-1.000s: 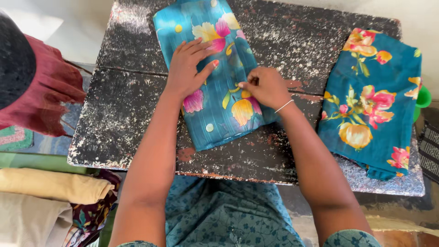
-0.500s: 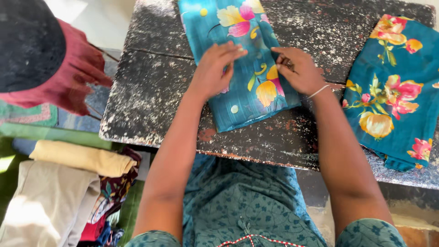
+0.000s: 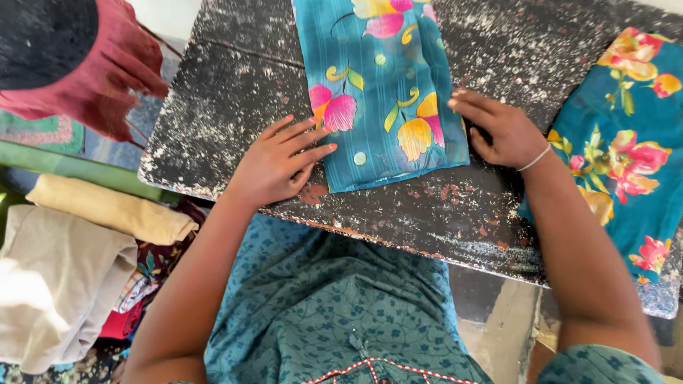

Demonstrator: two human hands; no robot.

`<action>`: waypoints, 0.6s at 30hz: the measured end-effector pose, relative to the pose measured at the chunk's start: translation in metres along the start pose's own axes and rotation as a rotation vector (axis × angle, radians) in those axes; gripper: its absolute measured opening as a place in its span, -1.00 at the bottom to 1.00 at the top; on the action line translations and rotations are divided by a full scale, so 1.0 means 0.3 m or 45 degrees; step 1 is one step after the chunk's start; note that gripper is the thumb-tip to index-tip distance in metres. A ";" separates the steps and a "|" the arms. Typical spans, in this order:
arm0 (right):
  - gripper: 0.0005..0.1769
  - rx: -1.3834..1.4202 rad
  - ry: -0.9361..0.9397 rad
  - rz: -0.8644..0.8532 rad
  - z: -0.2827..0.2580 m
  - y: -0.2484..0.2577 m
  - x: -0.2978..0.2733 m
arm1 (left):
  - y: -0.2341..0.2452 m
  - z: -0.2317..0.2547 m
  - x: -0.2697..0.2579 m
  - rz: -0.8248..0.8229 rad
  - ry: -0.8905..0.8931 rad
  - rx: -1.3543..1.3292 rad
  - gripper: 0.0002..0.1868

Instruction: The person folds a teal floral-patterned cloth on a dark table. They smooth the fabric, fold it in half multiple times, and align the edges to create a compact rectangular bundle.

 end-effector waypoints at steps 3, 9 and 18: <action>-0.27 0.033 -0.124 -0.018 0.040 -0.006 -0.025 | -0.009 0.006 0.012 -0.026 0.022 -0.029 -0.51; -0.13 0.078 -0.123 -0.027 0.041 0.001 -0.023 | -0.053 0.007 0.064 -0.060 0.104 -0.048 -0.36; -0.15 0.010 0.255 0.066 -0.089 0.007 0.020 | -0.116 0.183 0.123 -0.067 -0.144 0.253 -0.53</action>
Point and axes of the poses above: each hand's wrist, its own x-axis towards the middle knuckle, its own y-axis out of the back of the hand, z = x × y, the point moved 10 cm from there along x, towards the middle knuckle, and after that the axes turned 2 degrees about -z, right-handed, at the moved point
